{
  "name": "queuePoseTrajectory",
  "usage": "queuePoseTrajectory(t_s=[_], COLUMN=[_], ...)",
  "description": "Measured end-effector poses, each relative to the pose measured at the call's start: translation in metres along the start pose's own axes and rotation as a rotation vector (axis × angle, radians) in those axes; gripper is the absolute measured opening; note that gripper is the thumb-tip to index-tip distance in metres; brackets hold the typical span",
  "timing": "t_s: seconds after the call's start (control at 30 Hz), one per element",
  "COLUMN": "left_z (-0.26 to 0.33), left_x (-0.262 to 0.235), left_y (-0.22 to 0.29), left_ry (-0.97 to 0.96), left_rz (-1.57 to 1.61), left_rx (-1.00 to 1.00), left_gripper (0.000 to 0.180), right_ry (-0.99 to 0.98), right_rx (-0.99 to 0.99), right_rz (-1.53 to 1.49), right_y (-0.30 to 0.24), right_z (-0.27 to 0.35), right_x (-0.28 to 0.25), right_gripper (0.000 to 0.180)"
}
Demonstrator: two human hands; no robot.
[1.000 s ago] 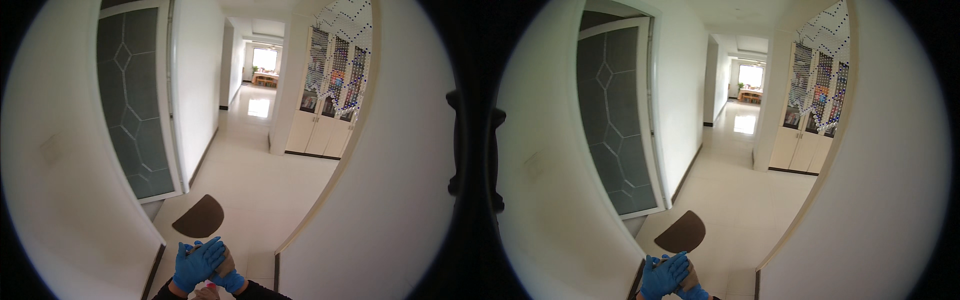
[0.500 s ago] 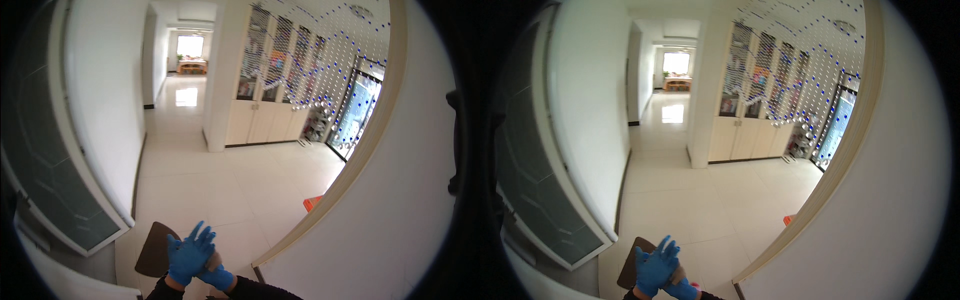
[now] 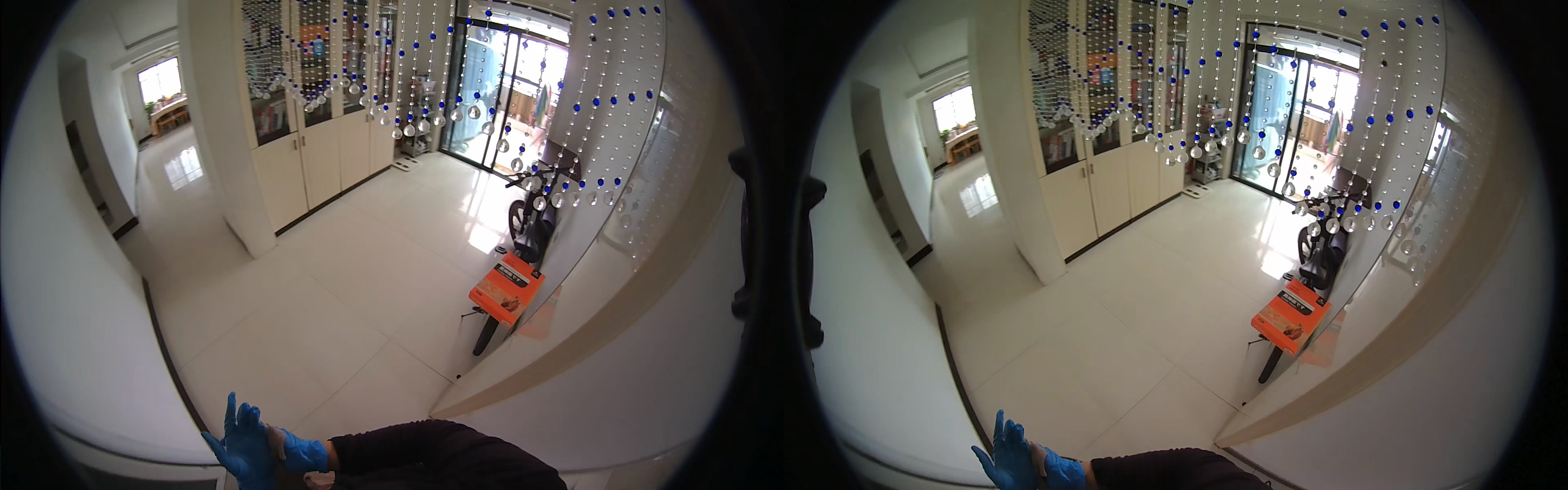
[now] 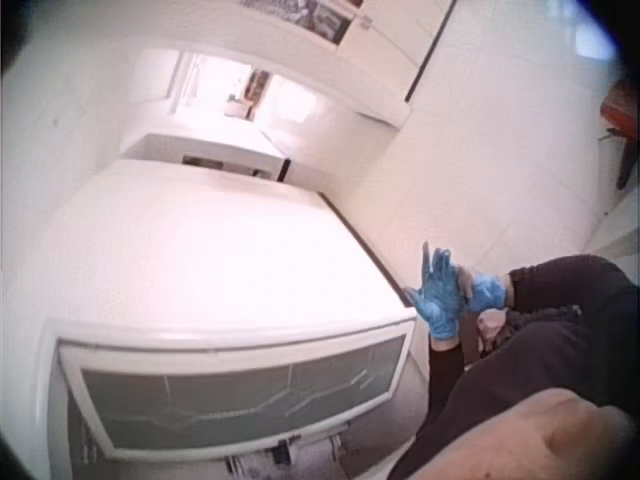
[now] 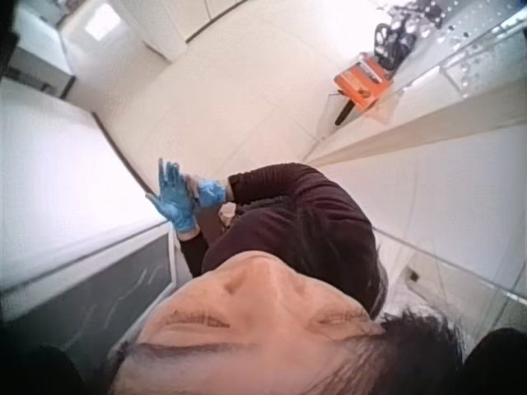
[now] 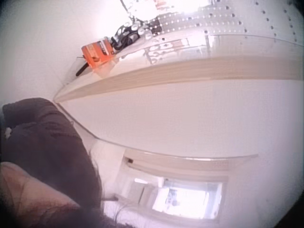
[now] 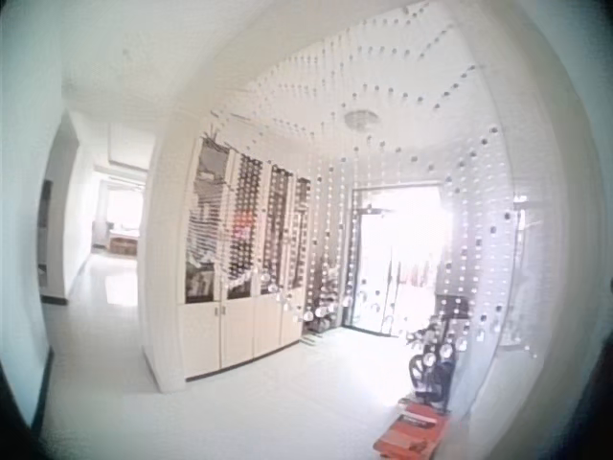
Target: The person rinses a cloth at the bathroom sink, then walks through the apartment to the balcony. They wipe the balcony railing and window frame with the cloth, moving potted plants aside to reach different sections.
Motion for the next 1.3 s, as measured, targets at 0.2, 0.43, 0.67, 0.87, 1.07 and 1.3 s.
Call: queuePoseTrajectory(t_s=[0.2,0.43,0.67,0.87,1.07,1.3], left_z=[-0.105,-0.237,-0.34,-0.434,-0.52,-0.591], left_x=[-0.027,-0.043,-0.085,-0.125,-0.108,-0.171], left_y=[0.038,0.103,0.154,0.175,0.189,0.188], left_ry=[-0.076,-0.2,-0.115,0.016,-0.358,-0.334], left_rz=[-0.106,-0.212,-0.355,-0.513,-0.258,-0.287], left_rx=[-0.155,-0.334,-0.409,-0.578,-0.653,-0.726], left_gripper=[0.086,0.082,0.08,0.072,0.074,0.072], right_ry=[0.18,0.565,0.594,0.634,0.197,0.187], right_rx=[-0.091,-0.378,-0.378,-0.445,-0.366,-0.158], right_rz=[0.049,-0.003,-0.413,-0.057,1.189,1.378], right_y=[-0.015,-0.057,-0.096,-0.158,-0.198,-0.218], right_z=[-0.077,-0.19,-0.271,-0.332,-0.434,-0.486], right_x=[-0.074,-0.133,-0.194,-0.24,-0.222,-0.264], right_gripper=[0.04,0.042,0.046,0.06,0.05,0.053])
Point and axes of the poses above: each hand's wrist, its own z-axis away from the middle knuckle, its own x-axis out of the palm, y = z × x, the point moved 3 cm from there along -z, towards the middle knuckle, and after that the axes turned 14 degrees about -x, right-handed, at the moved point
